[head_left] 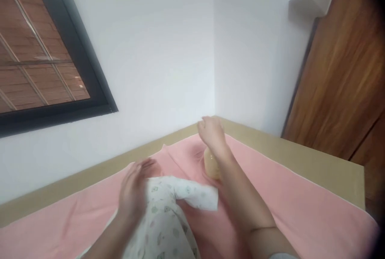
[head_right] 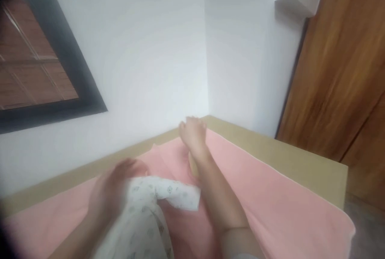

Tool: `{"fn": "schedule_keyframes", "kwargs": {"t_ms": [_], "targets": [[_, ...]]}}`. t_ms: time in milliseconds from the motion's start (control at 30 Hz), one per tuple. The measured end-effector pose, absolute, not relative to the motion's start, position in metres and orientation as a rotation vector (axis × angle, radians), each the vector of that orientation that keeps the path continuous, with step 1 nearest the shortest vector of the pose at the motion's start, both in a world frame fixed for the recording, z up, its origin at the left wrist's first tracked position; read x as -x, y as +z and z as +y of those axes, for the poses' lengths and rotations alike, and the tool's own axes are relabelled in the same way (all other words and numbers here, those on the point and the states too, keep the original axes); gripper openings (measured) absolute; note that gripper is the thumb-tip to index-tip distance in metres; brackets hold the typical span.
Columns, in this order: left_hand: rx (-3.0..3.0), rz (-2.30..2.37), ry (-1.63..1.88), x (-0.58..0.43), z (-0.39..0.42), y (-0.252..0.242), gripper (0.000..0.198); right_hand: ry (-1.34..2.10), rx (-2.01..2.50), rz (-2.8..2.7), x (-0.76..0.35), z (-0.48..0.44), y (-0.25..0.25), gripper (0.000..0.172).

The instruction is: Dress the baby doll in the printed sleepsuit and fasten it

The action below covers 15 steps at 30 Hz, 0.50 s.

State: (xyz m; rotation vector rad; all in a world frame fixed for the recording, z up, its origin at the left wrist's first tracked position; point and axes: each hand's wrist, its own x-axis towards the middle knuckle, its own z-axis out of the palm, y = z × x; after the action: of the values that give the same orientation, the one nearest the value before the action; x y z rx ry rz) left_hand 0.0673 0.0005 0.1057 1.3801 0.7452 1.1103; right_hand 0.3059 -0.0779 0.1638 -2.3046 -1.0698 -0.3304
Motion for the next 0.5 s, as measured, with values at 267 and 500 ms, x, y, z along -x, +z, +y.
{"fn": "schedule_keyframes", "kwargs": {"t_ms": [267,500], "targets": [[-0.736,0.464,0.336,-0.191,-0.020,0.132,0.058,0.183,2.521,-1.316,-0.332,-0.049,0.129,0.036],[-0.555,0.520,0.393,-0.224,-0.030,0.129,0.059,0.318,2.533,-1.388,-0.341,-0.046,0.124,0.041]]}}
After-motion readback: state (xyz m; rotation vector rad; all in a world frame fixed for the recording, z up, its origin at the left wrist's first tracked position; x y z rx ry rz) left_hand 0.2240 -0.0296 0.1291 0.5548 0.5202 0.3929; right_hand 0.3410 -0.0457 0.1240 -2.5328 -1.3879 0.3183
